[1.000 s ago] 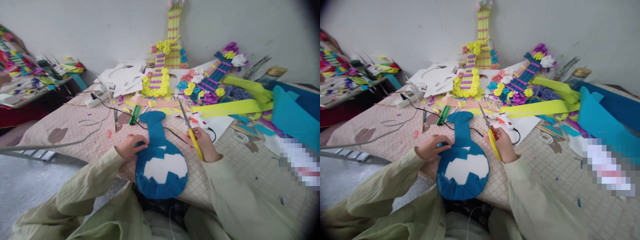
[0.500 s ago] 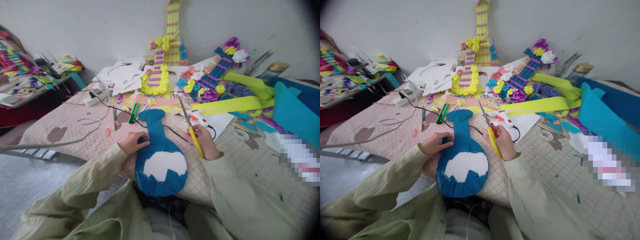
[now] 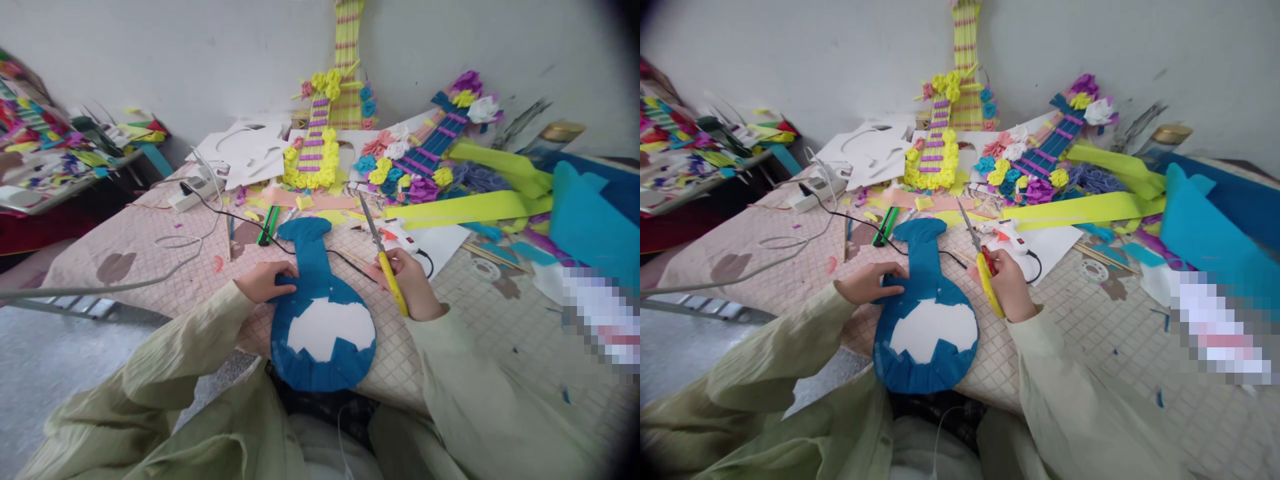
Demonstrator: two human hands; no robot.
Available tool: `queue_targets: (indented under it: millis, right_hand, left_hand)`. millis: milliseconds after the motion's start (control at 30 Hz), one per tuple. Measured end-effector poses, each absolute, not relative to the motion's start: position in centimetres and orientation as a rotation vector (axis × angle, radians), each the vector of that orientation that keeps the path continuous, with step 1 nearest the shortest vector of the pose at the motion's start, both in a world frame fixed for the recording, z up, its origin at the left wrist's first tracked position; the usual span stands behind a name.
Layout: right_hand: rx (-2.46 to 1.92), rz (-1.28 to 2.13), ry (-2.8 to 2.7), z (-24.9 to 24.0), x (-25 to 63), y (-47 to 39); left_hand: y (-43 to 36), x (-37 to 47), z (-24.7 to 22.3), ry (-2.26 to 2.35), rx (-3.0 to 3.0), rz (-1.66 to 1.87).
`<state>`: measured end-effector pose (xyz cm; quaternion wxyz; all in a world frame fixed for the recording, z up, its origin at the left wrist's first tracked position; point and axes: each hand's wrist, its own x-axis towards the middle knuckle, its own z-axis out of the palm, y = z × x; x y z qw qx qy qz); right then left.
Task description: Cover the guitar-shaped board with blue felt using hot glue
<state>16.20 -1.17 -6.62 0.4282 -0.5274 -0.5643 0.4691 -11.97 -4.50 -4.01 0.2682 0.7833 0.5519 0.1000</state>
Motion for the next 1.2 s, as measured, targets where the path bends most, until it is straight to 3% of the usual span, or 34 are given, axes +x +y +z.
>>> queue_targets:
  millis: [333, 700, 900, 1200]
  right_hand:
    - [-1.240, 1.293, -1.265, -4.7, 15.8, -2.0]
    - [-1.061, 1.227, -1.494, -4.7, 16.0, -2.6]
    - [-1.059, 1.355, -1.571, -4.5, 16.1, -2.7]
    - [-1.119, 1.301, -1.567, -3.8, 16.3, -2.7]
  left_hand:
    - [-2.3, -12.3, -0.9, 1.581, 1.987, 0.749]
    - [2.2, -5.4, 4.0, 1.201, 1.630, 1.358]
    - [4.1, -2.6, 6.2, 1.091, 1.713, 1.358]
    - [4.8, -1.2, 5.2, 1.103, 1.959, 1.128]
